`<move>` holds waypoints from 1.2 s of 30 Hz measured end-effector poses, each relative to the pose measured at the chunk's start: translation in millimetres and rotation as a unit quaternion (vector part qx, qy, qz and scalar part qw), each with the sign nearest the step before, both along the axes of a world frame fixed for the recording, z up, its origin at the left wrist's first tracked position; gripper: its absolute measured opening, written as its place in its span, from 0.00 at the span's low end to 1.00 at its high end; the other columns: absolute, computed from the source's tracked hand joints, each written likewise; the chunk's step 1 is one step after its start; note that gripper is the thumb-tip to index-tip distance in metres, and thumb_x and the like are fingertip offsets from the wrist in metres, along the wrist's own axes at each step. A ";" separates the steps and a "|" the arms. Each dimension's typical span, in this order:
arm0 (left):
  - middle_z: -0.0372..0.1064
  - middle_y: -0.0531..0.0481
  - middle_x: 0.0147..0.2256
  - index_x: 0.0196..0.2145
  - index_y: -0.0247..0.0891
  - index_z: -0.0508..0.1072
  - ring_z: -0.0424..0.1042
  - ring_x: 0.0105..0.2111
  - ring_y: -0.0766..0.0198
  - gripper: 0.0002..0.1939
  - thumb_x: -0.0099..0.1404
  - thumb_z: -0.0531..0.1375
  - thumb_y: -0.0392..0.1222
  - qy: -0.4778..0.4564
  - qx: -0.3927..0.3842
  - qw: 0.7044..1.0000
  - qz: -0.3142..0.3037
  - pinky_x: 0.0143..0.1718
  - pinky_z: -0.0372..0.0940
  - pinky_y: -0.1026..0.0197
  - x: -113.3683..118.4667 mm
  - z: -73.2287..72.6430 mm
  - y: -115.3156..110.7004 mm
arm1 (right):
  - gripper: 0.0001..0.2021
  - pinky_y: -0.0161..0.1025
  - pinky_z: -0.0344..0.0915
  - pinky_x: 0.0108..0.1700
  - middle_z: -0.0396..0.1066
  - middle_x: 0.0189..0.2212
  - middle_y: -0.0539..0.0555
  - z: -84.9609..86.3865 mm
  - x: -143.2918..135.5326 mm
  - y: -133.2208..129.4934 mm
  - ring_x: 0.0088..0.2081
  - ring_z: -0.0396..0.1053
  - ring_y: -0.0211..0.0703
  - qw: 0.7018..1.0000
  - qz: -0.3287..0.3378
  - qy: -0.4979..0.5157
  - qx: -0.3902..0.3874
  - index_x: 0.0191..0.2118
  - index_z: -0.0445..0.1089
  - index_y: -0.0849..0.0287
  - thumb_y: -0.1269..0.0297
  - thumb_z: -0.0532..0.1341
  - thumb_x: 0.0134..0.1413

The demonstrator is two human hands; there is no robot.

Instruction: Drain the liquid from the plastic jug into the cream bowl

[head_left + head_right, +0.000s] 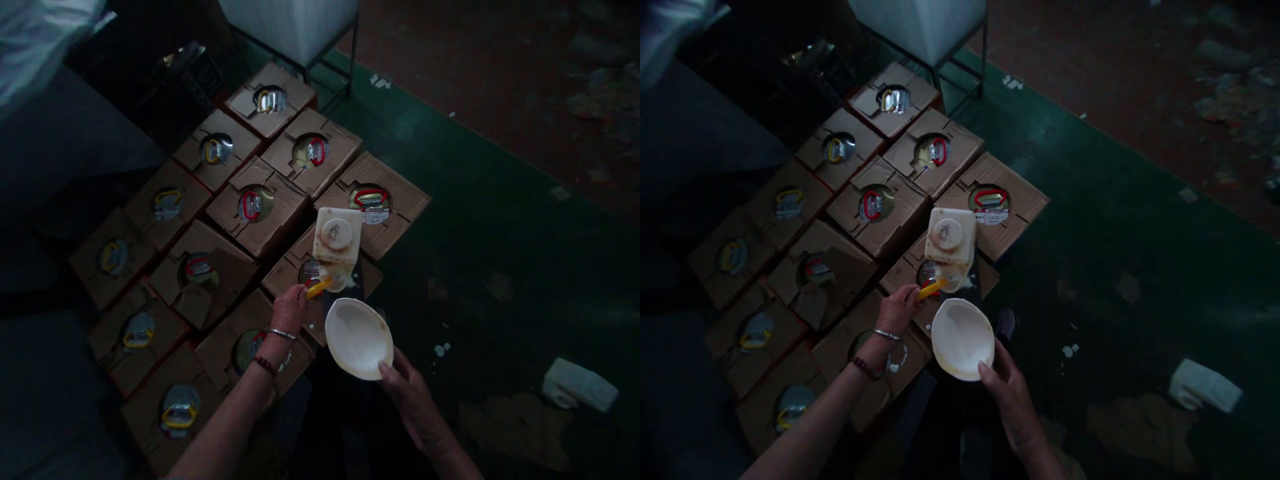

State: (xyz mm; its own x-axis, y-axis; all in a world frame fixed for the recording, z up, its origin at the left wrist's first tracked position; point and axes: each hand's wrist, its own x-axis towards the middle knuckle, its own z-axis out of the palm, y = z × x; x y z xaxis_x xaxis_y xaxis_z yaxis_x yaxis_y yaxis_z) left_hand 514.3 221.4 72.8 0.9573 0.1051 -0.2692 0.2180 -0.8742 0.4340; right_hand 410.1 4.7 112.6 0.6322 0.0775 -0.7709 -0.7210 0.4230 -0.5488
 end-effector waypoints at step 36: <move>0.62 0.42 0.52 0.53 0.44 0.63 0.53 0.58 0.52 0.25 0.59 0.52 0.28 -0.076 0.256 0.548 -0.793 0.60 0.47 0.43 170.3 62.1 -62.5 | 0.33 0.54 0.56 0.54 0.70 0.46 0.59 16.1 -2.8 -70.9 0.52 0.62 0.57 0.974 -0.220 0.028 0.047 0.49 0.68 0.57 0.57 0.71 0.29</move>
